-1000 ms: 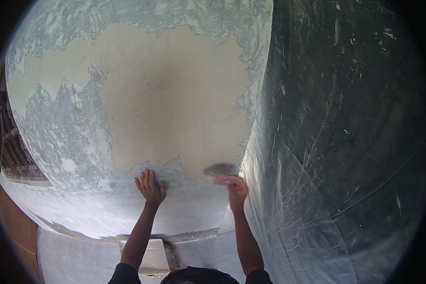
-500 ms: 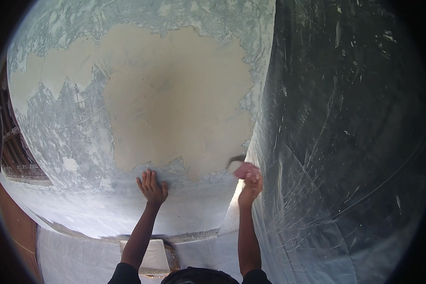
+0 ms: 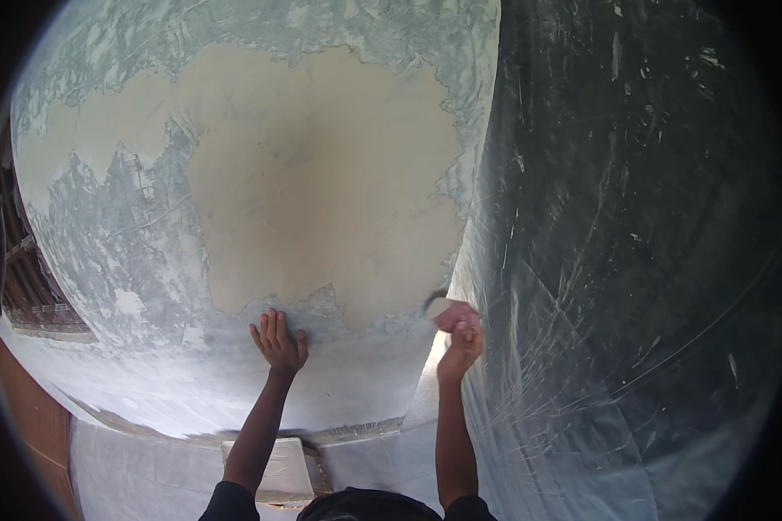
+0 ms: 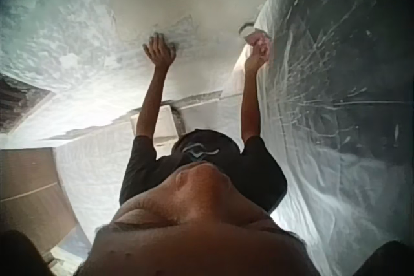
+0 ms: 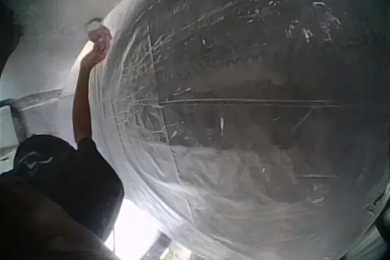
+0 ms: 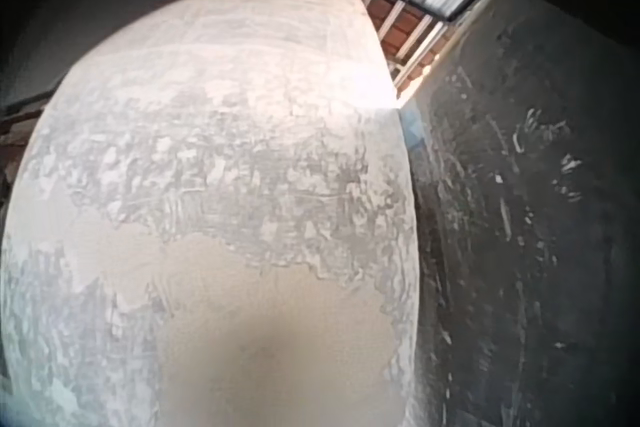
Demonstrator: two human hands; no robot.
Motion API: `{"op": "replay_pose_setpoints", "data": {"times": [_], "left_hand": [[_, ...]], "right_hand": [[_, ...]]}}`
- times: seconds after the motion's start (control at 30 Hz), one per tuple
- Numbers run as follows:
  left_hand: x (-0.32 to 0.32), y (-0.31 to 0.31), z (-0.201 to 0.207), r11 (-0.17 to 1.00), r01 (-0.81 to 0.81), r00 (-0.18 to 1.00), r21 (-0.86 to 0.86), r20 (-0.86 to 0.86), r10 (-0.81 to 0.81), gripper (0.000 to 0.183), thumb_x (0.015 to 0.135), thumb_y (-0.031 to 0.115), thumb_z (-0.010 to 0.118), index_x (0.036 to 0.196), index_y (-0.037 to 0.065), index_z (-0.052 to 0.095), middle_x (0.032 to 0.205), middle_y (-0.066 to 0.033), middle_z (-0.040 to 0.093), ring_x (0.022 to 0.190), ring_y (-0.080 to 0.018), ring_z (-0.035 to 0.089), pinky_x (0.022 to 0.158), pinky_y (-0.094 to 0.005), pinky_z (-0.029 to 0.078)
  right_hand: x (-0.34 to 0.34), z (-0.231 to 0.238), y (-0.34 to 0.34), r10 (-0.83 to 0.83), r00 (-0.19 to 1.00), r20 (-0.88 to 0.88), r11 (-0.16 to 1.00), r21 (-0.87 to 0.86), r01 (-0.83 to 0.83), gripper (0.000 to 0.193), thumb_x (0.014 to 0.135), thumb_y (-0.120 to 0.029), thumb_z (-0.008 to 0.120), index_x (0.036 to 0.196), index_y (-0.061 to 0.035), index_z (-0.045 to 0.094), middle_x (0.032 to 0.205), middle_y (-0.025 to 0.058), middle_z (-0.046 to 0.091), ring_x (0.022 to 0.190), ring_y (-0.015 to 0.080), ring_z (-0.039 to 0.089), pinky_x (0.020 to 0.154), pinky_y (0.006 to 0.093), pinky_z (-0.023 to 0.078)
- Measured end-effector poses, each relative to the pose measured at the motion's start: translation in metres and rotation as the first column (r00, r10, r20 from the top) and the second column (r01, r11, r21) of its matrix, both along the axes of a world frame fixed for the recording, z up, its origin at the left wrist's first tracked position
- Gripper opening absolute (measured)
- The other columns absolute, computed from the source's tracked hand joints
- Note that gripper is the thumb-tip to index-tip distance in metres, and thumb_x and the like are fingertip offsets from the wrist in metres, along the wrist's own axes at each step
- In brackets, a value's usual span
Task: The person applies wall putty to a damaged section of a wall using a scraper.
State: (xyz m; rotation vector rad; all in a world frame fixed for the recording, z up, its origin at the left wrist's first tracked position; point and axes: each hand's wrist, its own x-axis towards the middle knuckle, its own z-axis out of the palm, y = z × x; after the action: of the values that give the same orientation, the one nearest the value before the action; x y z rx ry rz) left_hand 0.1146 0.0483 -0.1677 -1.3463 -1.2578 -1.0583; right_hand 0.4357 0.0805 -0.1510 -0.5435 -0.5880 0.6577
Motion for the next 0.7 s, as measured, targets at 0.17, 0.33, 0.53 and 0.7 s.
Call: {"op": "replay_pose_setpoints", "data": {"times": [0.17, 0.33, 0.53, 0.7], "left_hand": [[0.000, -0.002, 0.002, 1.000, 0.002, 1.000, -0.022, -0.003, -0.002, 0.053, 0.092, 0.032, 0.045, 0.132, -0.003, 0.042, 0.138, -0.0184, 0.042, 0.134, -0.0330, 0.031, 0.111, -0.0553, 0.015], [-0.002, -0.001, 0.001, 1.000, 0.010, 1.000, 0.004, 0.016, -0.010, 0.050, 0.091, 0.032, 0.047, 0.129, 0.000, 0.048, 0.137, -0.0150, 0.045, 0.134, -0.0304, 0.033, 0.112, -0.0539, 0.016], [0.001, 0.001, -0.001, 1.000, 0.005, 1.000, -0.020, -0.004, -0.005, 0.053, 0.093, 0.033, 0.044, 0.132, -0.002, 0.041, 0.139, -0.0179, 0.041, 0.134, -0.0329, 0.031, 0.111, -0.0557, 0.014], [-0.003, -0.002, 0.000, 1.000, 0.009, 1.000, -0.004, 0.024, -0.009, 0.050, 0.090, 0.032, 0.048, 0.128, 0.000, 0.048, 0.137, -0.0153, 0.045, 0.134, -0.0307, 0.033, 0.112, -0.0542, 0.016]], "right_hand": [[-0.059, -0.025, -0.017, 0.325, 0.826, 0.460, 0.940, -0.060, -0.337, 0.020, 0.086, -0.004, 0.065, 0.105, 0.0000, 0.061, 0.096, 0.0054, 0.064, 0.085, 0.0117, 0.057, 0.076, 0.0225, 0.043], [-0.040, -0.006, 0.006, 0.143, 0.936, 0.322, 0.988, 0.016, -0.157, 0.015, 0.090, -0.006, 0.061, 0.103, -0.0003, 0.061, 0.092, 0.0021, 0.062, 0.083, 0.0086, 0.057, 0.077, 0.0233, 0.045], [-0.022, 0.007, -0.012, 0.125, 0.945, 0.304, 0.984, 0.082, -0.157, 0.009, 0.088, -0.004, 0.062, 0.096, -0.0010, 0.061, 0.097, 0.0059, 0.062, 0.088, 0.0131, 0.057, 0.083, 0.0263, 0.046], [-0.065, 0.006, -0.010, 0.119, 0.542, 0.832, 0.983, -0.022, -0.182, 0.022, 0.078, 0.004, 0.070, 0.099, 0.0005, 0.066, 0.094, 0.0074, 0.065, 0.085, 0.0125, 0.055, 0.077, 0.0254, 0.043]]}}
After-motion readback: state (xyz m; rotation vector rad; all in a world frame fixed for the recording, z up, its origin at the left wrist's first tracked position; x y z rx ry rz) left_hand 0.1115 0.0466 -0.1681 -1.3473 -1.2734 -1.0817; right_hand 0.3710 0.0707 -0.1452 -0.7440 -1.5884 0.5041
